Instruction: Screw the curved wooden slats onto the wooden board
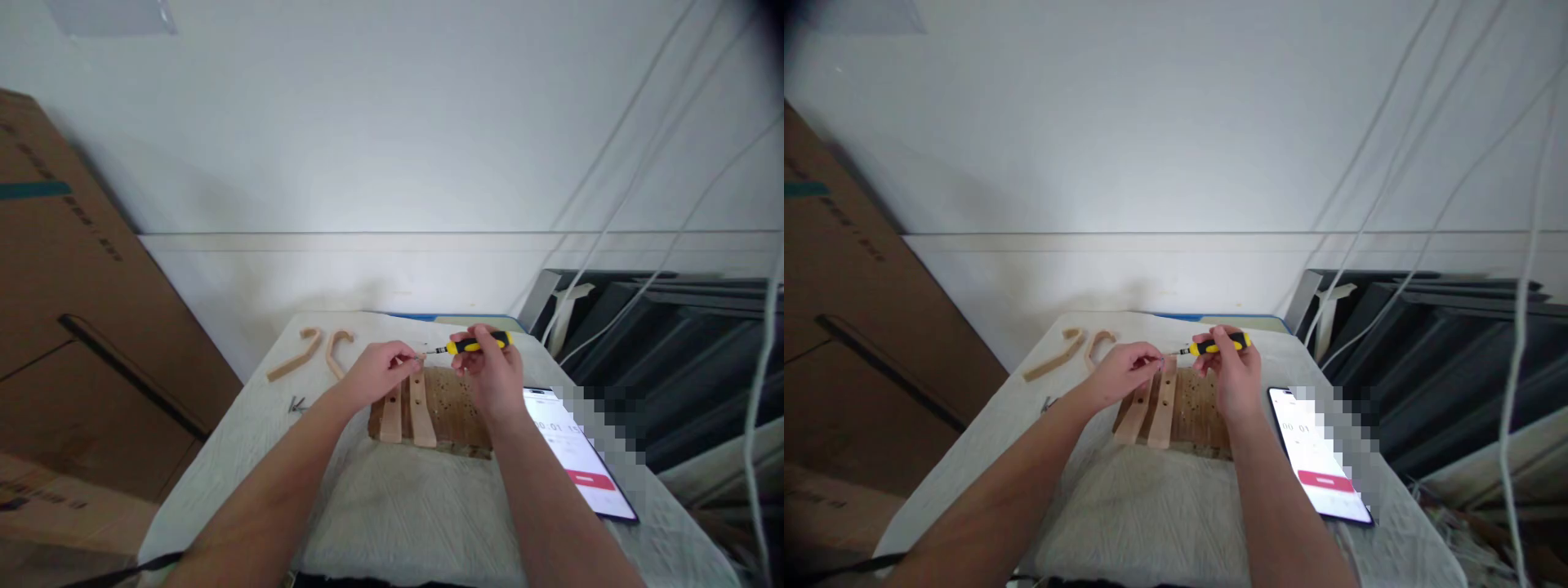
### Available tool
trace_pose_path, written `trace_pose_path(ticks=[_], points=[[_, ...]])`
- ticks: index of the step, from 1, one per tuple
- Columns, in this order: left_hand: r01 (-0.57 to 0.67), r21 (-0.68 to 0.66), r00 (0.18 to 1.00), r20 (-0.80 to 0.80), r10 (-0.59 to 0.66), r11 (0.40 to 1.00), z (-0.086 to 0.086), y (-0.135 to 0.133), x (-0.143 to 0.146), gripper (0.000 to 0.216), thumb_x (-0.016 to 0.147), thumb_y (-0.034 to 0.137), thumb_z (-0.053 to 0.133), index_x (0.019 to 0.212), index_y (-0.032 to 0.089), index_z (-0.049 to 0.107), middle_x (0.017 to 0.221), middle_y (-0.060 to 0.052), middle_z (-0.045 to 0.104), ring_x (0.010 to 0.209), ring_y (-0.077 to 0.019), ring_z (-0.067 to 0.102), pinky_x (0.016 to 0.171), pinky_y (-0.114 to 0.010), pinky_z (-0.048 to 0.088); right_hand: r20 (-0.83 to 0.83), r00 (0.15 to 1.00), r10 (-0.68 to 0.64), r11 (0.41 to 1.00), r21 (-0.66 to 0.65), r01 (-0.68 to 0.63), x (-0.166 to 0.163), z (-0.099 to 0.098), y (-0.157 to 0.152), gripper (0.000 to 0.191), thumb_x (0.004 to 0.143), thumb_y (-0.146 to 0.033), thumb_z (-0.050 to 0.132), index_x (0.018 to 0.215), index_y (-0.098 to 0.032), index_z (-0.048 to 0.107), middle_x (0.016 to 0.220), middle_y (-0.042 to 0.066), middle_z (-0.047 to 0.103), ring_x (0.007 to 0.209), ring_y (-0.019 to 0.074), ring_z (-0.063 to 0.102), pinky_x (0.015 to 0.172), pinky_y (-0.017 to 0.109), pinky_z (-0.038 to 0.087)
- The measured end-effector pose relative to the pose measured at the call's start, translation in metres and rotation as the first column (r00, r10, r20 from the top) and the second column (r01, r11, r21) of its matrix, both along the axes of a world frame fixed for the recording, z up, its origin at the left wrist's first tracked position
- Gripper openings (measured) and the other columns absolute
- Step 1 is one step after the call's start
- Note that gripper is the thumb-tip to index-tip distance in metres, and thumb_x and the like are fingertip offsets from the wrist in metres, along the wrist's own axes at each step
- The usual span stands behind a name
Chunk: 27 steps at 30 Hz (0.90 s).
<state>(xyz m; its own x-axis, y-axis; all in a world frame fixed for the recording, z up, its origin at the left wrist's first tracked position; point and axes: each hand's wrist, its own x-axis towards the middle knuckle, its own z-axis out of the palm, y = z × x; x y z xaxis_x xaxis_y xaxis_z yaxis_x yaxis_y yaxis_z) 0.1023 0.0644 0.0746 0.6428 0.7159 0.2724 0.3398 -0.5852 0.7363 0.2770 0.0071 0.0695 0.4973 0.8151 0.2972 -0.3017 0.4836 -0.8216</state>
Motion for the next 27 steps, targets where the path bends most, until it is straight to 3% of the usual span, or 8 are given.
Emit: trace_pose_path(ticks=[6, 13, 16, 21, 27], points=[[-0.045, 0.008, 0.998, -0.045, 0.045, 0.999, -0.014, -0.001, 0.0, 0.017, 0.085, 0.027, 0.057, 0.085, 0.014, 0.069, 0.069, -0.002, 0.067, 0.059, -0.0108, 0.057, 0.055, -0.02, 0.04, 0.083, 0.992, 0.091, 0.995, -0.047, -0.087, -0.007, -0.012, 0.004, 0.028, 0.072, -0.04, 0.076, 0.081, -0.018, 0.06, 0.077, 0.001, 0.071, 0.047, 0.0103, 0.059, 0.043, 0.023, 0.042], [0.041, 0.138, 0.997, -0.073, -0.031, 0.99, -0.022, 0.004, 0.0, 0.02, 0.088, 0.028, 0.057, 0.089, 0.016, 0.073, 0.082, -0.003, 0.07, 0.069, -0.0117, 0.058, 0.066, -0.022, 0.041, 0.111, 0.994, -0.014, 0.997, -0.077, 0.023, -0.005, -0.015, 0.003, 0.029, 0.07, -0.039, 0.076, 0.079, -0.018, 0.058, 0.07, 0.0, 0.07, 0.041, 0.0086, 0.053, 0.038, 0.021, 0.036], [0.042, 0.169, 0.994, -0.106, -0.024, 0.985, -0.021, 0.003, 0.0, 0.022, 0.089, 0.03, 0.056, 0.09, 0.017, 0.074, 0.081, -0.003, 0.069, 0.072, -0.0126, 0.059, 0.068, -0.022, 0.041, 0.114, 0.994, -0.002, 0.998, -0.056, 0.009, -0.003, -0.015, 0.002, 0.026, 0.072, -0.038, 0.074, 0.079, -0.018, 0.059, 0.072, 0.0, 0.07, 0.043, 0.0085, 0.053, 0.04, 0.022, 0.036], [-0.029, 0.145, 0.985, -0.166, 0.053, 0.989, -0.026, 0.004, 0.002, 0.024, 0.089, 0.031, 0.054, 0.09, 0.017, 0.074, 0.079, -0.003, 0.07, 0.068, -0.0122, 0.059, 0.063, -0.021, 0.041, 0.095, 0.995, 0.02, 0.998, -0.054, -0.015, -0.003, -0.014, 0.001, 0.027, 0.069, -0.036, 0.076, 0.08, -0.019, 0.058, 0.073, -0.001, 0.068, 0.045, 0.0072, 0.05, 0.043, 0.022, 0.035], [-0.062, 0.095, 0.99, -0.124, 0.073, 0.994, -0.03, 0.004, 0.005, 0.024, 0.088, 0.031, 0.055, 0.088, 0.017, 0.075, 0.08, -0.002, 0.071, 0.069, -0.0119, 0.06, 0.063, -0.021, 0.042, 0.152, 0.988, 0.027, 0.998, -0.052, -0.019, -0.005, -0.019, 0.006, 0.028, 0.067, -0.035, 0.078, 0.082, -0.02, 0.059, 0.072, -0.004, 0.063, 0.05, 0.0071, 0.048, 0.047, 0.022, 0.034]])
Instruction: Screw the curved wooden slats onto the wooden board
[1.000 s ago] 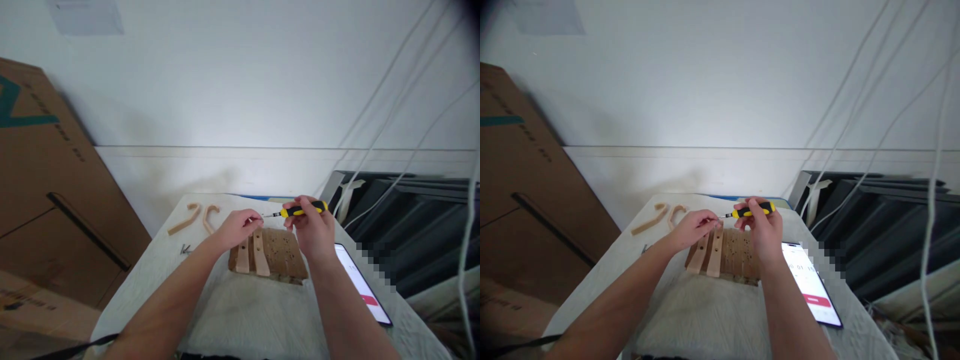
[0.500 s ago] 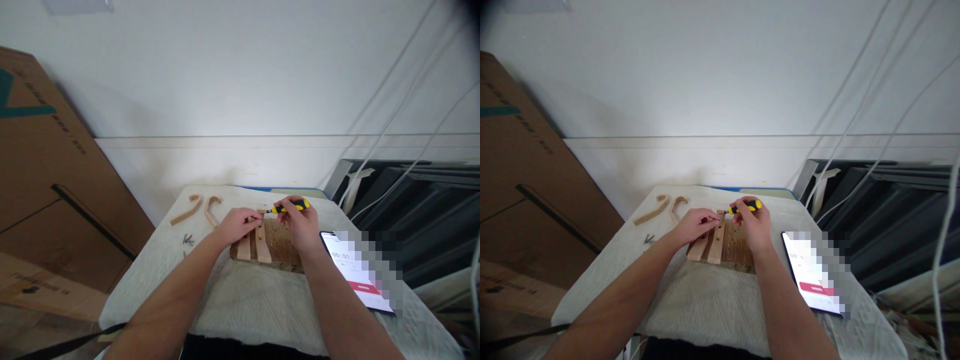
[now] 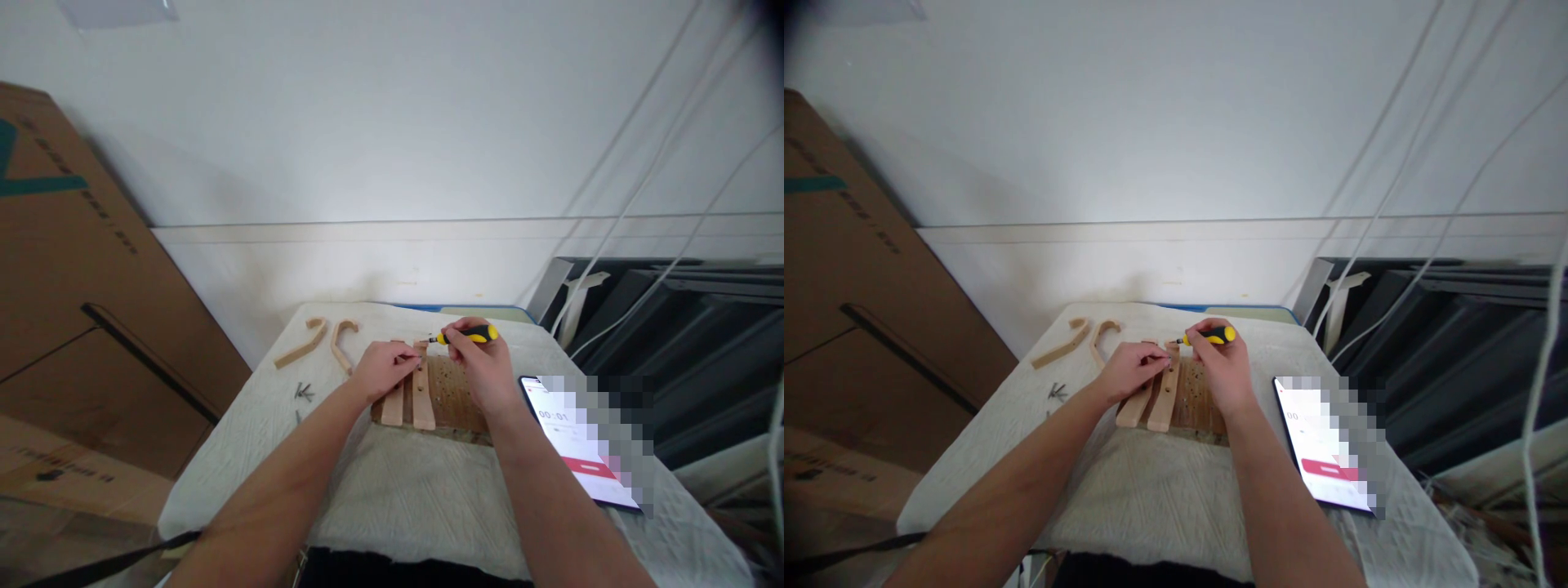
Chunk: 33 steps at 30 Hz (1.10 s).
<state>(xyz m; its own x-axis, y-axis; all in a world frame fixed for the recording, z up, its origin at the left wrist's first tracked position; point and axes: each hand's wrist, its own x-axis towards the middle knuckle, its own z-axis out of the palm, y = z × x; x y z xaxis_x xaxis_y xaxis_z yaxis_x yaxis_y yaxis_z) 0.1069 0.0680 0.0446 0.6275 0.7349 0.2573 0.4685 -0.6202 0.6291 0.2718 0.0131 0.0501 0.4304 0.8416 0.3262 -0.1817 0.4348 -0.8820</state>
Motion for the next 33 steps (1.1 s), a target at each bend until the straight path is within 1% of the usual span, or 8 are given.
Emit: trace_pose_path(ticks=[5, 10, 14, 16, 19, 21, 26, 33], points=[[0.006, -0.012, 1.0, -0.011, -0.006, 1.0, 0.001, -0.001, 0.001, 0.022, 0.087, 0.03, 0.056, 0.087, 0.017, 0.075, 0.081, -0.002, 0.071, 0.069, -0.0119, 0.06, 0.063, -0.02, 0.041, -0.014, 1.0, -0.007, 1.0, 0.003, 0.007, 0.0, 0.0, 0.0, 0.025, 0.069, -0.034, 0.076, 0.081, -0.019, 0.06, 0.074, -0.002, 0.065, 0.05, 0.007, 0.047, 0.048, 0.023, 0.035], [0.009, -0.004, 1.0, -0.001, -0.009, 1.0, -0.001, 0.0, 0.001, 0.023, 0.086, 0.03, 0.057, 0.088, 0.015, 0.074, 0.081, -0.003, 0.071, 0.069, -0.0118, 0.06, 0.064, -0.021, 0.041, -0.036, 0.998, 0.048, 0.998, 0.038, -0.046, 0.0, 0.003, -0.004, 0.023, 0.069, -0.028, 0.075, 0.085, -0.02, 0.06, 0.083, -0.001, 0.069, 0.052, 0.0074, 0.05, 0.05, 0.023, 0.038], [0.014, 0.001, 1.0, 0.003, -0.014, 1.0, -0.002, 0.0, 0.0, 0.023, 0.087, 0.029, 0.057, 0.091, 0.016, 0.074, 0.083, -0.003, 0.072, 0.07, -0.0121, 0.059, 0.066, -0.021, 0.041, 0.073, 0.996, 0.058, 0.998, 0.013, -0.059, 0.002, 0.002, -0.006, 0.024, 0.073, -0.033, 0.074, 0.089, -0.02, 0.062, 0.084, 0.001, 0.07, 0.051, 0.0082, 0.05, 0.05, 0.025, 0.039], [0.007, 0.006, 1.0, -0.014, -0.007, 1.0, -0.003, 0.0, 0.001, 0.023, 0.087, 0.03, 0.057, 0.092, 0.017, 0.075, 0.084, -0.003, 0.072, 0.072, -0.0127, 0.06, 0.066, -0.022, 0.041, 0.176, 0.984, 0.026, 0.999, -0.022, -0.022, 0.003, 0.001, -0.007, 0.027, 0.074, -0.037, 0.073, 0.091, -0.019, 0.063, 0.084, 0.002, 0.069, 0.053, 0.0092, 0.051, 0.051, 0.025, 0.04], [-0.007, 0.001, 0.999, -0.04, 0.007, 1.0, -0.005, 0.002, 0.001, 0.024, 0.086, 0.032, 0.057, 0.094, 0.017, 0.075, 0.086, -0.003, 0.073, 0.074, -0.0138, 0.061, 0.068, -0.022, 0.042, 0.339, 0.94, -0.037, 0.995, -0.073, 0.065, 0.004, 0.0, -0.008, 0.031, 0.075, -0.042, 0.071, 0.094, -0.019, 0.064, 0.082, 0.003, 0.068, 0.06, 0.0121, 0.055, 0.056, 0.027, 0.043], [-0.004, -0.007, 0.999, -0.033, 0.004, 1.0, -0.007, 0.003, 0.001, 0.025, 0.086, 0.032, 0.057, 0.094, 0.017, 0.075, 0.09, -0.004, 0.074, 0.078, -0.0146, 0.062, 0.07, -0.023, 0.043, 0.405, 0.913, -0.052, 0.991, -0.095, 0.098, 0.005, 0.0, -0.009, 0.032, 0.076, -0.044, 0.07, 0.095, -0.019, 0.065, 0.083, 0.003, 0.067, 0.064, 0.014, 0.058, 0.058, 0.028, 0.044], [0.008, -0.031, 1.0, -0.018, -0.009, 1.0, -0.009, 0.004, 0.001, 0.024, 0.086, 0.031, 0.057, 0.094, 0.018, 0.076, 0.098, -0.004, 0.074, 0.087, -0.0166, 0.064, 0.077, -0.023, 0.045, 0.445, 0.895, -0.033, 0.986, -0.131, 0.101, 0.004, 0.0, -0.009, 0.034, 0.077, -0.045, 0.068, 0.098, -0.019, 0.065, 0.085, 0.005, 0.069, 0.07, 0.0167, 0.062, 0.062, 0.029, 0.046], [0.017, -0.03, 0.999, -0.037, -0.018, 0.999, -0.006, 0.002, 0.001, 0.024, 0.086, 0.031, 0.057, 0.091, 0.017, 0.076, 0.085, -0.003, 0.074, 0.078, -0.0151, 0.062, 0.07, -0.022, 0.042, 0.474, 0.88, -0.025, 0.979, -0.168, 0.119, 0.001, 0.003, -0.01, 0.033, 0.077, -0.043, 0.068, 0.097, -0.018, 0.066, 0.081, 0.004, 0.07, 0.07, 0.0177, 0.064, 0.066, 0.032, 0.049]])
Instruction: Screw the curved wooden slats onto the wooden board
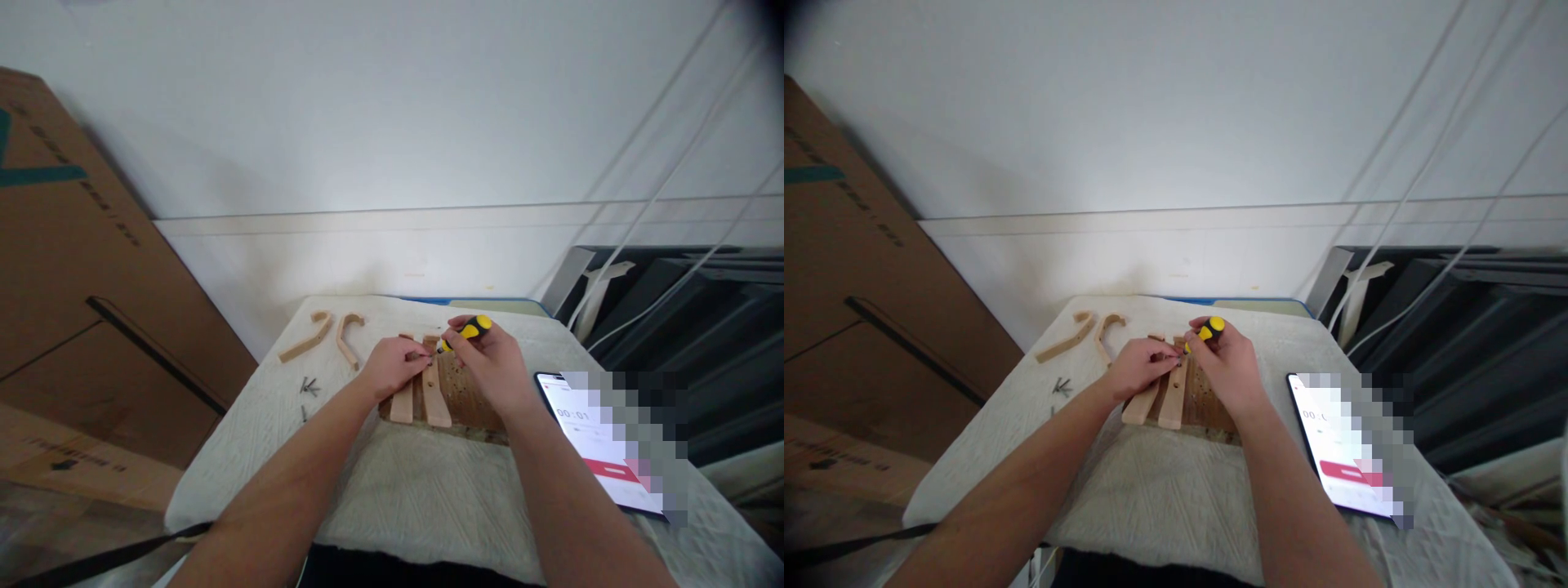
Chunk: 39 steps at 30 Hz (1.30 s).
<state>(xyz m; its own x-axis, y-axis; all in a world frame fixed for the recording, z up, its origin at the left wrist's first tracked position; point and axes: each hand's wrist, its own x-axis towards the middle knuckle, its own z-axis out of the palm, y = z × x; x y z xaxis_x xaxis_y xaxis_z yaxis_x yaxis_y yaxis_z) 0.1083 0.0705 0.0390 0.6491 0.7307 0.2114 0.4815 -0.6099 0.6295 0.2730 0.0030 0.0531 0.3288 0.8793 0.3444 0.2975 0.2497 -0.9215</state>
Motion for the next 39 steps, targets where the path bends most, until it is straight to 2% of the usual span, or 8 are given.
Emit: trace_pose_path(ticks=[6, 14, 19, 24, 29, 33, 36, 39], points=[[0.008, 0.001, 1.0, -0.013, -0.008, 1.0, 0.003, 0.0, 0.0, 0.024, 0.086, 0.029, 0.056, 0.091, 0.017, 0.076, 0.08, -0.002, 0.072, 0.074, -0.0141, 0.06, 0.066, -0.022, 0.04, -0.004, 1.0, 0.019, 1.0, -0.014, -0.019, -0.002, 0.003, 0.002, 0.034, 0.076, -0.04, 0.068, 0.101, -0.017, 0.065, 0.08, 0.004, 0.071, 0.067, 0.0171, 0.065, 0.064, 0.032, 0.05], [0.024, 0.038, 0.998, -0.066, -0.022, 0.999, 0.004, 0.0, 0.001, 0.022, 0.086, 0.027, 0.055, 0.087, 0.017, 0.075, 0.079, -0.002, 0.071, 0.072, -0.0135, 0.058, 0.064, -0.021, 0.038, -0.114, 0.983, 0.147, 0.989, 0.04, -0.143, -0.005, 0.001, 0.005, 0.033, 0.078, -0.038, 0.067, 0.105, -0.019, 0.062, 0.102, 0.009, 0.072, 0.089, 0.0203, 0.068, 0.08, 0.037, 0.054], [0.023, 0.036, 0.996, -0.083, -0.02, 0.999, 0.003, 0.001, 0.001, 0.021, 0.085, 0.029, 0.058, 0.087, 0.018, 0.076, 0.08, -0.001, 0.073, 0.073, -0.014, 0.059, 0.066, -0.022, 0.039, -0.016, 0.994, 0.108, 0.993, 0.043, -0.107, -0.003, -0.006, 0.011, 0.032, 0.08, -0.04, 0.065, 0.104, -0.019, 0.064, 0.102, 0.009, 0.072, 0.095, 0.0225, 0.067, 0.088, 0.04, 0.051], [0.005, 0.094, 0.994, -0.112, 0.005, 0.996, 0.004, -0.005, 0.004, 0.021, 0.086, 0.029, 0.057, 0.085, 0.019, 0.076, 0.081, -0.002, 0.073, 0.072, -0.014, 0.059, 0.066, -0.023, 0.038, 0.082, 0.996, -0.022, 0.998, 0.059, 0.018, -0.001, -0.01, 0.016, 0.029, 0.079, -0.043, 0.066, 0.096, -0.019, 0.066, 0.097, 0.008, 0.071, 0.088, 0.0222, 0.066, 0.082, 0.039, 0.05], [0.001, 0.101, 0.981, -0.192, 0.018, 0.995, 0.011, -0.009, 0.003, 0.02, 0.082, 0.023, 0.057, 0.074, 0.016, 0.074, 0.067, 0.0, 0.067, 0.061, -0.0116, 0.052, 0.058, -0.023, 0.033, -0.003, 0.999, 0.041, 0.999, 0.025, -0.041, -0.003, -0.008, 0.011, 0.032, 0.081, -0.045, 0.064, 0.1, -0.019, 0.067, 0.093, 0.006, 0.071, 0.08, 0.019, 0.065, 0.072, 0.034, 0.049], [0.098, 0.01, 0.984, -0.151, -0.096, 0.995, 0.012, -0.001, -0.006, 0.017, 0.08, 0.025, 0.061, 0.084, 0.017, 0.075, 0.07, 0.001, 0.067, 0.063, -0.0111, 0.053, 0.06, -0.022, 0.034, 0.001, 0.999, 0.048, 0.999, 0.021, -0.048, -0.003, -0.007, 0.01, 0.033, 0.081, -0.045, 0.064, 0.1, -0.018, 0.067, 0.09, 0.006, 0.071, 0.076, 0.0178, 0.063, 0.07, 0.032, 0.048], [0.15, -0.02, 0.978, -0.143, -0.151, 0.989, 0.012, 0.004, -0.01, 0.023, 0.081, 0.031, 0.065, 0.095, 0.017, 0.075, 0.077, 0.0, 0.069, 0.065, -0.0118, 0.055, 0.061, -0.022, 0.036, 0.104, 0.995, -0.012, 1.0, 0.002, 0.012, -0.003, -0.006, 0.011, 0.035, 0.082, -0.046, 0.062, 0.1, -0.017, 0.067, 0.083, 0.005, 0.07, 0.067, 0.0167, 0.061, 0.063, 0.031, 0.046], [0.141, -0.018, 0.978, -0.153, -0.142, 0.99, 0.011, 0.005, -0.01, 0.026, 0.081, 0.036, 0.066, 0.098, 0.018, 0.075, 0.081, -0.002, 0.07, 0.067, -0.013, 0.057, 0.062, -0.022, 0.038, 0.22, 0.973, -0.073, 0.997, 0.006, 0.073, -0.003, -0.004, 0.01, 0.036, 0.083, -0.048, 0.06, 0.099, -0.017, 0.067, 0.072, 0.004, 0.067, 0.06, 0.0162, 0.058, 0.059, 0.03, 0.043]])
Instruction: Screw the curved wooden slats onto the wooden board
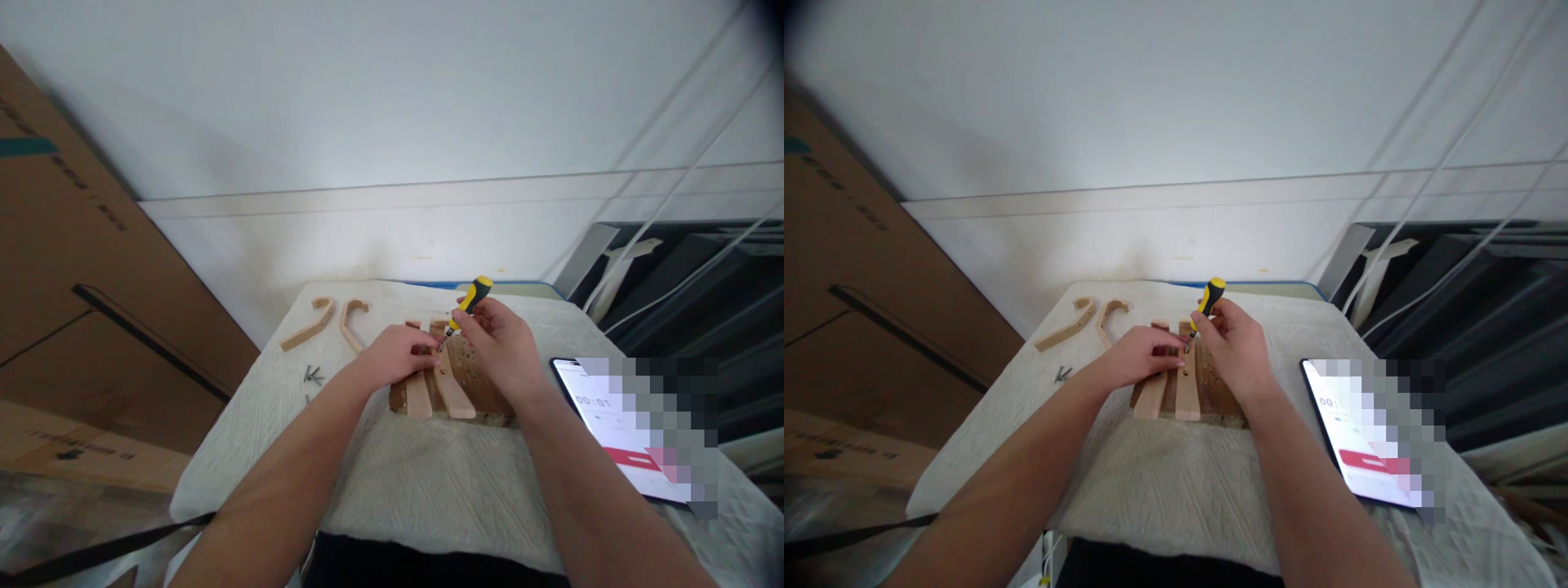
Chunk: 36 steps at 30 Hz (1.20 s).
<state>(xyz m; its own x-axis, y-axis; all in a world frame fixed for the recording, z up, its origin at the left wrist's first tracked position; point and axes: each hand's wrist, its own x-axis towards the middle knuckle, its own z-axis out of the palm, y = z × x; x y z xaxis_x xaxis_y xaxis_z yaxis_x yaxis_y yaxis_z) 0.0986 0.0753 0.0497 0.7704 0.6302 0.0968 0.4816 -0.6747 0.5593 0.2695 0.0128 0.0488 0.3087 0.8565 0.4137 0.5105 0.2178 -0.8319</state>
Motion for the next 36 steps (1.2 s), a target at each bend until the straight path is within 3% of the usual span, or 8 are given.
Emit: trace_pose_path(ticks=[9, 17, 25, 30, 36], points=[[-0.006, 0.046, 1.0, -0.01, 0.007, 0.999, -0.0035, -0.0022, 0.0035, 0.025, 0.084, 0.037, 0.065, 0.097, 0.018, 0.075, 0.082, -0.003, 0.072, 0.072, -0.0144, 0.06, 0.064, -0.023, 0.038, 0.064, 0.998, 0.001, 1.0, 0.003, -0.002, -0.0018, -0.0003, 0.0007, 0.035, 0.087, -0.046, 0.053, 0.101, -0.016, 0.065, 0.084, 0.009, 0.071, 0.071, 0.0203, 0.064, 0.066, 0.033, 0.046], [0.023, 0.042, 0.999, -0.024, -0.022, 0.999, 0.0001, -0.0031, 0.0034, 0.024, 0.084, 0.034, 0.064, 0.095, 0.016, 0.075, 0.082, -0.004, 0.073, 0.071, -0.0139, 0.059, 0.063, -0.023, 0.037, 0.124, 0.992, -0.029, 0.999, 0.034, 0.025, -0.0032, 0.0012, 0.0003, 0.029, 0.083, -0.046, 0.058, 0.091, -0.018, 0.065, 0.073, 0.005, 0.068, 0.064, 0.0196, 0.062, 0.06, 0.031, 0.044], [0.03, 0.05, 0.999, -0.023, -0.029, 0.998, -0.0014, -0.0013, 0.0028, 0.022, 0.084, 0.035, 0.064, 0.093, 0.018, 0.075, 0.075, -0.001, 0.069, 0.066, -0.0123, 0.056, 0.06, -0.022, 0.035, 0.051, 0.996, 0.073, 0.996, 0.044, -0.076, -0.0036, 0.0003, -0.0039, 0.033, 0.087, -0.042, 0.054, 0.109, -0.019, 0.064, 0.078, 0.004, 0.068, 0.069, 0.0192, 0.062, 0.065, 0.033, 0.047], [0.029, 0.043, 0.999, -0.016, -0.029, 0.999, -0.0009, -0.0019, 0.0026, 0.021, 0.084, 0.035, 0.063, 0.087, 0.018, 0.074, 0.07, 0.001, 0.066, 0.064, -0.0112, 0.054, 0.059, -0.022, 0.034, 0.096, 0.995, -0.019, 0.999, 0.028, 0.016, -0.0046, -0.0001, 0.0, 0.031, 0.08, -0.049, 0.061, 0.088, -0.019, 0.063, 0.069, 0.003, 0.063, 0.061, 0.018, 0.058, 0.059, 0.032, 0.045], [0.035, 0.019, 0.999, -0.006, -0.035, 0.999, -0.0007, -0.0015, 0.0028, 0.02, 0.084, 0.034, 0.063, 0.086, 0.017, 0.073, 0.067, 0.001, 0.064, 0.063, -0.011, 0.053, 0.058, -0.021, 0.033, -0.004, 0.999, -0.041, 0.999, -0.008, 0.041, -0.0059, -0.0043, 0.0035, 0.037, 0.077, -0.051, 0.065, 0.094, -0.018, 0.061, 0.081, 0.007, 0.069, 0.065, 0.018, 0.061, 0.061, 0.032, 0.046]])
